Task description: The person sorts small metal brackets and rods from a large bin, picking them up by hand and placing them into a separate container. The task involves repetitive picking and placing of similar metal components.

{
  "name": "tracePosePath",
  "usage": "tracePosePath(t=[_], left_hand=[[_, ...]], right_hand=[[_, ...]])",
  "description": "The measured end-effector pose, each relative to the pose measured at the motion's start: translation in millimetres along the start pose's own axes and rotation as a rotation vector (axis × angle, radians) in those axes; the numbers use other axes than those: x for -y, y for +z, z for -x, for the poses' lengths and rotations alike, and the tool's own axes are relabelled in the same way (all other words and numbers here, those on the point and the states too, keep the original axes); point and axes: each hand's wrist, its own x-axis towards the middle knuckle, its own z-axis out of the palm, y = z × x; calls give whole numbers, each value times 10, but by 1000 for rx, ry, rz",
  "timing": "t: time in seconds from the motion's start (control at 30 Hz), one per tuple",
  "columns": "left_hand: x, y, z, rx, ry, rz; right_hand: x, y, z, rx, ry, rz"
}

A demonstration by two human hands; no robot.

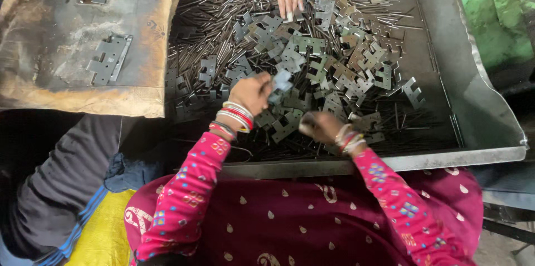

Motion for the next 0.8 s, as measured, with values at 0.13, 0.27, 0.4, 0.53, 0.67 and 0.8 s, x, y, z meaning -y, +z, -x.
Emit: tracePosePath(t=[0.13,0.27,0.4,0.53,0.67,0.8], left_hand=[[-130,-286,26,239,-164,1099],[-174,-319,61,117,55,1076],[-103,-235,23,-25,133,1012],[-15,-221,-6,-25,-17,1098],[-128,7,19,36,-139,1060],[-413,511,295,37,-4,648]], right_hand=[[-24,416,-125,23,-119,717],[-106,368,-87,-57,-227,580],[-252,-9,32,-391,-315,32],[-342,-278,311,-592,-191,-1021],[-251,-359,375,-386,34,-1634],[151,-19,266,-207,53,-1748]])
